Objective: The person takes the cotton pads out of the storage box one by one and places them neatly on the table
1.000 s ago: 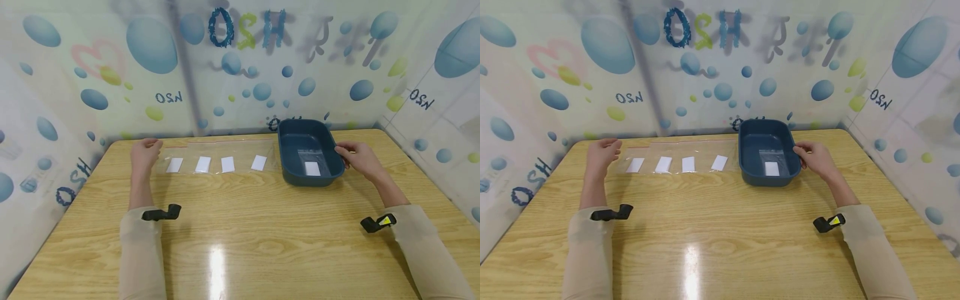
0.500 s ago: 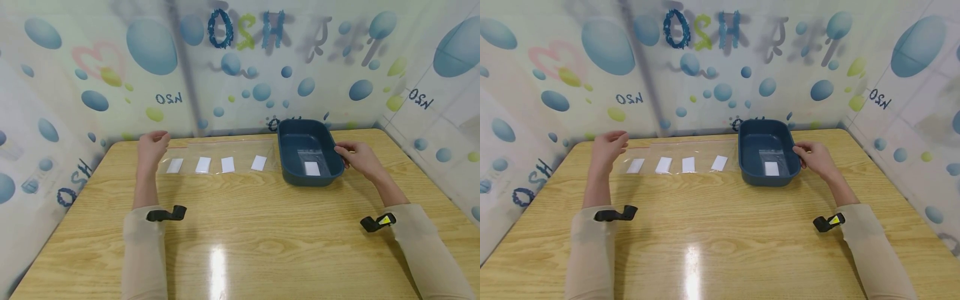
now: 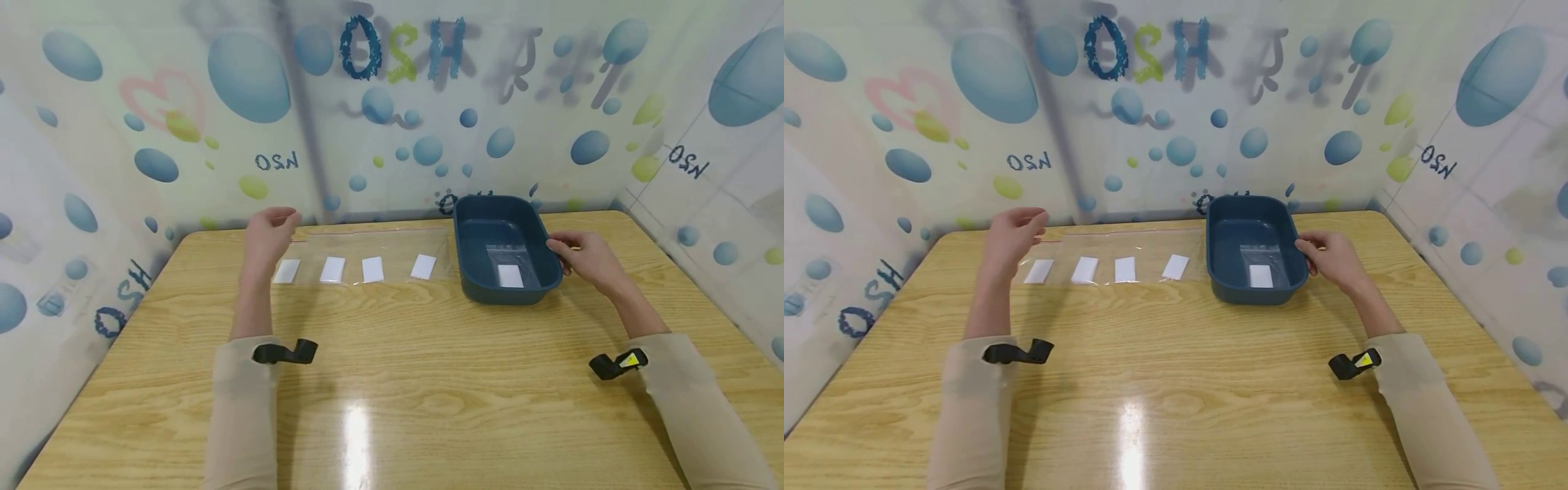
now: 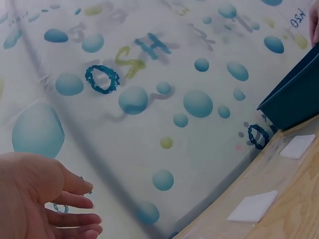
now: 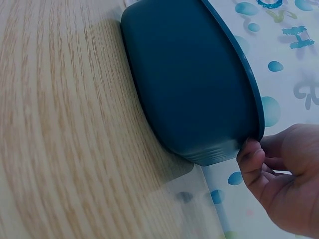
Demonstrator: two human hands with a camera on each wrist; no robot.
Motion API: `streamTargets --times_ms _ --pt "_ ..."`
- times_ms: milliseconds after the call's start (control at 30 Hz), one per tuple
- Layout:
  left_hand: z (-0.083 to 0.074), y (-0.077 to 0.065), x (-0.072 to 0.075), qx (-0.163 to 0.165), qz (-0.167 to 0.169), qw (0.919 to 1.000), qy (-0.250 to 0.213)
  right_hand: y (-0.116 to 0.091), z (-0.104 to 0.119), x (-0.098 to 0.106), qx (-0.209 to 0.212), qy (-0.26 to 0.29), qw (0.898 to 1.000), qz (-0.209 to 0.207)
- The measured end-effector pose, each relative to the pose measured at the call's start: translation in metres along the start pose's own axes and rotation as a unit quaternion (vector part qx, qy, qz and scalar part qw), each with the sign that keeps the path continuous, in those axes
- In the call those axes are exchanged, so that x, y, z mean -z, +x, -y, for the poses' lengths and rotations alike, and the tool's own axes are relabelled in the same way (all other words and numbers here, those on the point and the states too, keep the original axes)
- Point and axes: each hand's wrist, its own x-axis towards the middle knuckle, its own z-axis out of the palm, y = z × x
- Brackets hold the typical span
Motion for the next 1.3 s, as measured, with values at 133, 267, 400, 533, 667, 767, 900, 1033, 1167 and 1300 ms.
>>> streamTargets --times_ms 133,267,400,533,667,767,900,1033,1167,1300 --pt "-0.004 0.0 -0.009 -0.016 0.01 0.9998 -0.01 0.0 0.0 0.0 0.0 0.0 1.0 0.001" --pt "-0.007 0.0 -0.019 -0.026 0.028 0.9989 -0.027 0.0 0.001 0.0 0.001 -0.005 1.0 0.0" --pt "-0.008 0.001 -0.027 -0.03 0.04 0.9977 -0.046 0.0 0.001 -0.001 0.003 -0.007 1.0 -0.001" --pt "-0.011 0.0 -0.031 -0.024 0.045 0.9963 -0.07 0.001 0.001 -0.001 0.003 -0.007 1.0 -0.001" --pt "-0.018 -0.002 -0.036 -0.025 0.05 0.9955 -0.076 0.001 0.001 -0.001 0.004 -0.011 1.0 -0.003" --pt "-0.024 -0.005 -0.041 -0.036 0.054 0.9949 -0.078 0.001 0.001 -0.001 0.004 -0.013 1.0 -0.004" --pt "-0.033 -0.009 -0.049 -0.056 0.056 0.9935 -0.082 0.0 0.001 -0.001 0.005 -0.011 1.0 -0.004" --pt "-0.037 -0.013 -0.057 -0.08 0.054 0.9925 -0.075 0.0 0.0 0.0 0.005 -0.011 1.0 -0.005" --pt "-0.041 -0.015 -0.065 -0.096 0.056 0.9915 -0.067 0.001 -0.001 -0.001 0.006 -0.009 1.0 -0.004" --pt "-0.043 -0.017 -0.074 -0.104 0.065 0.9903 -0.065 0.001 -0.001 -0.001 0.005 -0.005 1.0 -0.005"
